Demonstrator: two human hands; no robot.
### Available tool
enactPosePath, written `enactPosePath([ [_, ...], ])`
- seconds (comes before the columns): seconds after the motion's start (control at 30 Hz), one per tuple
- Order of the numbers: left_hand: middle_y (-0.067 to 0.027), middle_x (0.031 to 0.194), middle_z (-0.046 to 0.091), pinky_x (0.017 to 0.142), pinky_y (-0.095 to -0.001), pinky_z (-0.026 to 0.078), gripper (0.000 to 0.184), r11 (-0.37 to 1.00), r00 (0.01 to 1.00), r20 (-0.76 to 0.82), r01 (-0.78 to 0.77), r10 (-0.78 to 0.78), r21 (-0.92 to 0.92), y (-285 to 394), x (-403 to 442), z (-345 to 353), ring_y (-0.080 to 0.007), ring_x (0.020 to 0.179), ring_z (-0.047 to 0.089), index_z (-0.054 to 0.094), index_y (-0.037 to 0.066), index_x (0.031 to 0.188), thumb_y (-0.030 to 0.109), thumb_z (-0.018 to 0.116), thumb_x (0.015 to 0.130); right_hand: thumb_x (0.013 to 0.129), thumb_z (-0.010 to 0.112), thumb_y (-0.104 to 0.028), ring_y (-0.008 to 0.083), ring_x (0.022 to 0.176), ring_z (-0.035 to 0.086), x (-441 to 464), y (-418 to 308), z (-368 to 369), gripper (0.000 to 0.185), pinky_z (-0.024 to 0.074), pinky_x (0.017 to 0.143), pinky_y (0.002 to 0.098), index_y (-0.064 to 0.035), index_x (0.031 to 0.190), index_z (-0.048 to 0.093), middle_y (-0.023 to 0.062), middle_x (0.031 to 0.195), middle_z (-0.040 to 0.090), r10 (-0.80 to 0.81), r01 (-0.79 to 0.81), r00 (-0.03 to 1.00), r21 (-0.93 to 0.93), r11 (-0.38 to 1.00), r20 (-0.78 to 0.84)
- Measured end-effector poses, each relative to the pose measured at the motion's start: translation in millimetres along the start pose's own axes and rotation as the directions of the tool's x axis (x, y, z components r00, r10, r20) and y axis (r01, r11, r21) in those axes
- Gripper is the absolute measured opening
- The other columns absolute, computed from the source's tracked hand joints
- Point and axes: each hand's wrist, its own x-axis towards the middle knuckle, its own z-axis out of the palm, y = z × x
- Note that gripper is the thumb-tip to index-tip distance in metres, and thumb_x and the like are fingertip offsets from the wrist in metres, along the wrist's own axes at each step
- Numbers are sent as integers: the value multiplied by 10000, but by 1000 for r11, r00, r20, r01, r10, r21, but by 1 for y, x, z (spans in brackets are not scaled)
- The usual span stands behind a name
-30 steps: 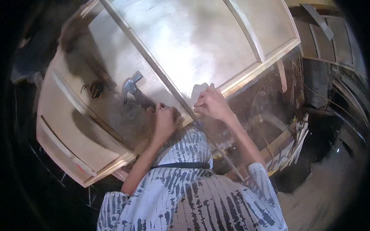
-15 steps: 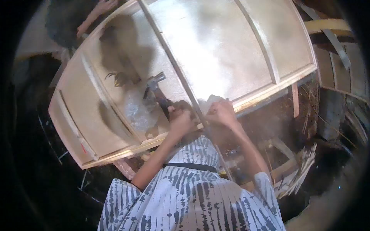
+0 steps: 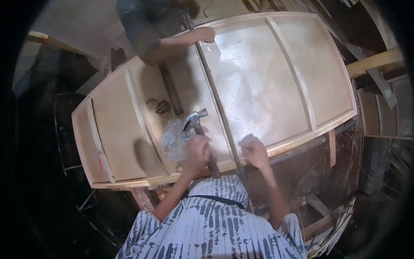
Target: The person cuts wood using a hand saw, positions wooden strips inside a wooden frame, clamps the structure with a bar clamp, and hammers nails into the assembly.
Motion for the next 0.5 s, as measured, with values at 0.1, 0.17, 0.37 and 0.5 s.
enactPosePath([
  [0.1, -180, 1053, 712, 953, -514, 476, 211, 963, 952, -269, 200, -147, 181, -45, -13, -43, -374, 1048, 650, 683, 26, 1093, 123, 651, 908, 924, 714, -72, 273, 858, 708, -5, -55, 2, 150, 552, 796, 378, -1, 1043, 770, 171, 978, 735, -53, 105, 951, 158, 982, -304],
  [0.17, -183, 1009, 701, 885, -494, 528, 197, 891, 890, -80, 453, -449, 44, -91, -36, -48, -363, 962, 671, 667, 6, 1110, 125, 655, 953, 942, 659, -26, 273, 871, 682, -4, -102, 12, 145, 543, 797, 385, 15, 1045, 751, 170, 916, 696, -138, 226, 907, 184, 957, -399],
  [0.37, -185, 1027, 714, 804, -407, 556, 231, 762, 760, 56, 648, -648, 19, -57, -35, -75, -292, 936, 715, 651, 18, 1171, 122, 681, 967, 883, 722, -110, 431, 1161, 577, 14, -140, 66, 492, 494, 1016, 489, 21, 1345, 611, 242, 1245, 590, -339, 340, 940, -27, 940, 38],
  [0.5, -200, 1047, 727, 825, -441, 562, 242, 804, 801, -102, 595, -590, 19, -63, -37, -71, -340, 964, 723, 664, 14, 1166, 103, 695, 943, 901, 743, -212, 466, 1193, 572, 20, -123, 93, 722, 499, 1024, 519, -17, 1515, 416, 298, 1299, 550, -269, 286, 955, -142, 948, 124],
])
